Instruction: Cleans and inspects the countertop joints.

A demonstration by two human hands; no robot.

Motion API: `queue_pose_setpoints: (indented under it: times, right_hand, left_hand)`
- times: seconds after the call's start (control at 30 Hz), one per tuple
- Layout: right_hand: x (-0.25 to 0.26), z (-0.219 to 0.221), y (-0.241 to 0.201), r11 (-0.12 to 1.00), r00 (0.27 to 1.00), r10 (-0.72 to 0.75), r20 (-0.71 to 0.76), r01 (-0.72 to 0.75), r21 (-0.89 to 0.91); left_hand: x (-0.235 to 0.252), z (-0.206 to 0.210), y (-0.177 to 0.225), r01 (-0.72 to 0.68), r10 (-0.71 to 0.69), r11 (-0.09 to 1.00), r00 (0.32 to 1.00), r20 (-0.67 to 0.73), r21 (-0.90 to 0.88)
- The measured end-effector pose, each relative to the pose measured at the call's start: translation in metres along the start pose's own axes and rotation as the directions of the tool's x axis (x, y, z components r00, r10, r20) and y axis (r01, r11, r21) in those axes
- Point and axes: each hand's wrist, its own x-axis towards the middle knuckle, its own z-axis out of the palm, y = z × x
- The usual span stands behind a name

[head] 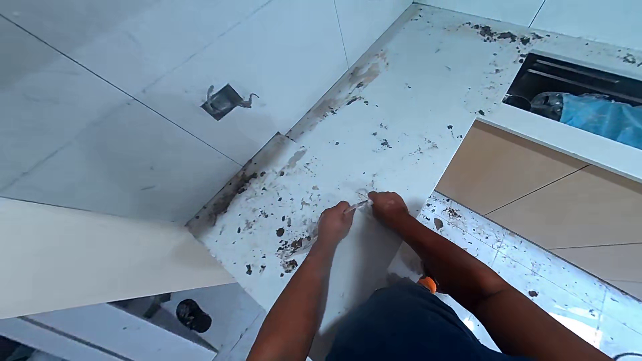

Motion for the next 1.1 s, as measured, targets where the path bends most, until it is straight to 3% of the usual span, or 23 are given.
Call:
queue_pose_setpoints:
  times: [0.17, 0.3, 0.5, 0.63, 0.67, 0.73, 0.77, 0.83, 0.93, 1.0, 1.1]
  right_hand:
    - [0.011, 0.013, -0.014, 0.963, 0.926, -0.206, -0.315, 0.25, 0.103]
    - [0.028, 0.024, -0.042, 0.844, 0.753, -0.308, -0.581, 0.498, 0.199]
    - [0.038, 0.036, -0.089, 0.596, 0.763, -0.303, -0.571, 0.619, 0.511]
    - [0.035, 0.038, -0.109, 0.489, 0.752, -0.373, -0.544, 0.657, 0.574]
    - [0.034, 0.035, -0.111, 0.487, 0.752, -0.394, -0.529, 0.659, 0.573]
    - [0.033, 0.03, -0.111, 0.496, 0.739, -0.433, -0.517, 0.674, 0.548]
    - [0.031, 0.029, -0.11, 0.5, 0.713, -0.45, -0.537, 0.7, 0.51]
    - [0.023, 0.023, -0.105, 0.531, 0.694, -0.499, -0.519, 0.719, 0.449]
    - [0.011, -0.008, -0.081, 0.639, 0.781, -0.555, -0.287, 0.621, 0.454]
    - [0.024, -0.024, -0.052, 0.747, 0.874, -0.45, -0.185, 0.482, 0.459]
    - [0.072, -0.019, -0.02, 0.933, 0.966, -0.222, -0.134, 0.25, 0.258]
  left_hand:
    - [-0.003, -0.006, -0.009, 0.074, -0.107, 0.974, 0.983, -0.148, -0.214]
    - [-0.008, -0.022, -0.012, 0.133, -0.252, 0.891, 0.94, -0.231, -0.434]
    - [-0.028, -0.025, -0.019, -0.024, -0.364, 0.713, 0.841, -0.399, -0.701]
    - [-0.045, -0.023, -0.017, -0.091, -0.388, 0.744, 0.748, -0.539, -0.662]
    - [-0.048, -0.024, -0.015, -0.046, -0.381, 0.788, 0.747, -0.545, -0.614]
    - [-0.051, -0.031, -0.009, 0.124, -0.346, 0.88, 0.829, -0.439, -0.459]
    - [-0.047, -0.034, -0.007, 0.197, -0.346, 0.899, 0.867, -0.358, -0.39]
    - [-0.035, -0.034, -0.007, 0.298, -0.394, 0.893, 0.88, -0.265, -0.336]
    - [-0.006, -0.038, -0.022, 0.344, -0.421, 0.862, 0.894, -0.15, -0.371]
    - [0.006, -0.044, -0.021, 0.339, -0.404, 0.888, 0.898, -0.174, -0.312]
    - [0.006, -0.041, -0.014, 0.315, -0.435, 0.857, 0.867, -0.244, -0.407]
